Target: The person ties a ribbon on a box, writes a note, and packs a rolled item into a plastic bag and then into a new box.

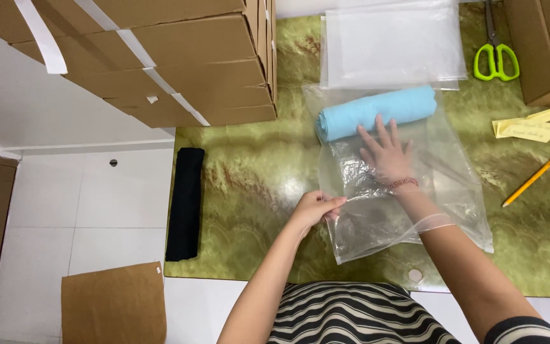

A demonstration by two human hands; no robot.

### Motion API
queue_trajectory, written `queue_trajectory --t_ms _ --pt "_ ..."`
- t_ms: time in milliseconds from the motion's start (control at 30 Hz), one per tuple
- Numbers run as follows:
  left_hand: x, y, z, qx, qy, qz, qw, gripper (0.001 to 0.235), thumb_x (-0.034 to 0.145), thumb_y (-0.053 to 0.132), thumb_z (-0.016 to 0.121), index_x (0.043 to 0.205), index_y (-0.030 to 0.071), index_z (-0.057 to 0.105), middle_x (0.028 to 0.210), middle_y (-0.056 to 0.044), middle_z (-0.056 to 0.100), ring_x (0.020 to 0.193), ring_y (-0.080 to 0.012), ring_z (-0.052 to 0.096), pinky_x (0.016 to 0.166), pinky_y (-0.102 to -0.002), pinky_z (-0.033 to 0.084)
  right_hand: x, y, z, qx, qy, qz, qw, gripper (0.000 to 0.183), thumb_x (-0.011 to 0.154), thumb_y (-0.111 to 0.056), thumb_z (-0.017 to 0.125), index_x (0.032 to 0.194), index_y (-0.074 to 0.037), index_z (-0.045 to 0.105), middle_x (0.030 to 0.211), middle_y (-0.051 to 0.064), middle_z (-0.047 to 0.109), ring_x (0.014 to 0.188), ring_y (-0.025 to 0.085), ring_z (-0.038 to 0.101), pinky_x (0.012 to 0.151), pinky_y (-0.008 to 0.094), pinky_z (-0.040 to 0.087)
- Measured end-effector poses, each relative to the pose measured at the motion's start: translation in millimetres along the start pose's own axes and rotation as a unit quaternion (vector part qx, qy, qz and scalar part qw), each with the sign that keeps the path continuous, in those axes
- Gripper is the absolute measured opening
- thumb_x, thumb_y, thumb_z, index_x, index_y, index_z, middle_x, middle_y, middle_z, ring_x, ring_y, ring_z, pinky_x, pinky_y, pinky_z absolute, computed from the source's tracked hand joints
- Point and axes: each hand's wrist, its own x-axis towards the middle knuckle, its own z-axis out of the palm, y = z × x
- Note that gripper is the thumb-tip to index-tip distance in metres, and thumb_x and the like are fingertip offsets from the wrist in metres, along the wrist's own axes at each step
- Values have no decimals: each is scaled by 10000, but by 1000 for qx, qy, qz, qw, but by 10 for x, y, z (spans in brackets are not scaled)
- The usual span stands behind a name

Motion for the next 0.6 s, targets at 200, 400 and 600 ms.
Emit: queue_trajectory --t_ms 200,400,600 --pt "-26 41 -58 14 -28 -35 999 432 841 362 945 925 43 665 776 -85 755 635 -91 758 590 -177 613 394 -76 -27 -4 8 5 1000 608 1101 -516 416 1643 -621 163 1817 -90 3 1656 257 -28 1239 761 198" --pt "76 1 -80 11 -35 -60 998 403 858 348 931 921 59 657 769 -66 760 627 -80 754 592 -176 618 601 -193 -137 4 0 16 1000 599 1103 -544 390 1656 -594 166 1821 -60 7 1657 274 -57 1241 784 104" --pt "134 -32 -90 4 -29 -63 998 391 858 344 940 919 73 666 768 -67 768 619 -94 759 591 -199 629 724 -218 -160 -7 17 4 1000 664 1086 -494 459 1671 -561 152 1822 -30 -13 1660 290 -42 1208 825 174"
